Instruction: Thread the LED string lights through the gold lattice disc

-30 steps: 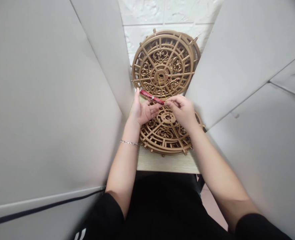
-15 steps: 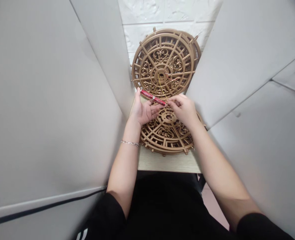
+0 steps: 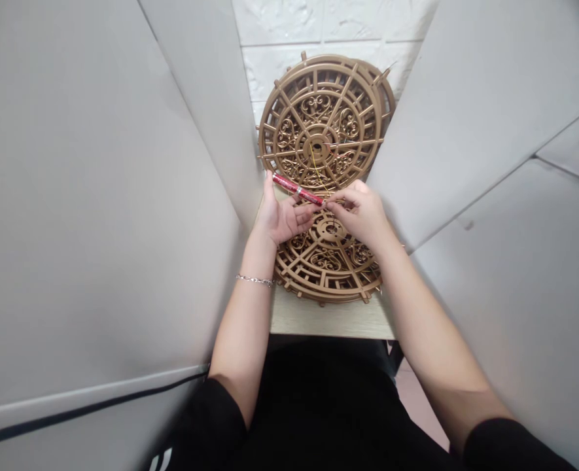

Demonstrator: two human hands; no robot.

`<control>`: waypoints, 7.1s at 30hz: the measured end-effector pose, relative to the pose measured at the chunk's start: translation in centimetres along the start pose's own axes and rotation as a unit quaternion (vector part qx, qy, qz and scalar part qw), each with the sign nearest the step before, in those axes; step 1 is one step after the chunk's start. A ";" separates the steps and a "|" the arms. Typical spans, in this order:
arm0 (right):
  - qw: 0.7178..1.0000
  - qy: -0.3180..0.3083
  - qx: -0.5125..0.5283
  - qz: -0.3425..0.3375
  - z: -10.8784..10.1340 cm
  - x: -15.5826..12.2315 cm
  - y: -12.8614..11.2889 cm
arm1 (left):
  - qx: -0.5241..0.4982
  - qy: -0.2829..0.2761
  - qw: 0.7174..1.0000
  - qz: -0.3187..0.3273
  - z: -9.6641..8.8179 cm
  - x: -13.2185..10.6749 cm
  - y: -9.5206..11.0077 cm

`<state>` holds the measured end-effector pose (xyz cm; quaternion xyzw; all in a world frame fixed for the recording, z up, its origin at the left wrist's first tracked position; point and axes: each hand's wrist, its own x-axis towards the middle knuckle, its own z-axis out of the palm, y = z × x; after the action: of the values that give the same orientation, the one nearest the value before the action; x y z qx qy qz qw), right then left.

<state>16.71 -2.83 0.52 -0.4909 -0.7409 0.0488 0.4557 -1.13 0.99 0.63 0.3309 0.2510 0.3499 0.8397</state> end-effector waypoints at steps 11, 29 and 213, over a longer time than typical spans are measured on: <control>0.999 0.017 -0.030 -0.011 0.1 0.0 0.3 | 0.012 -0.008 1.000 -0.024 -0.1 0.0 0.1; 0.999 0.007 -0.022 -0.024 0.4 -0.2 0.3 | -0.006 -0.015 0.999 -0.046 0.1 0.0 0.0; 1.000 -0.011 0.017 -0.002 -0.2 -0.1 -0.4 | 0.029 -0.031 0.997 -0.057 1.1 -0.2 -0.2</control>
<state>16.57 -3.16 0.75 -0.4810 -0.7462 0.0658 0.4554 -0.50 0.33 1.26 0.3511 0.2535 0.2834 0.8557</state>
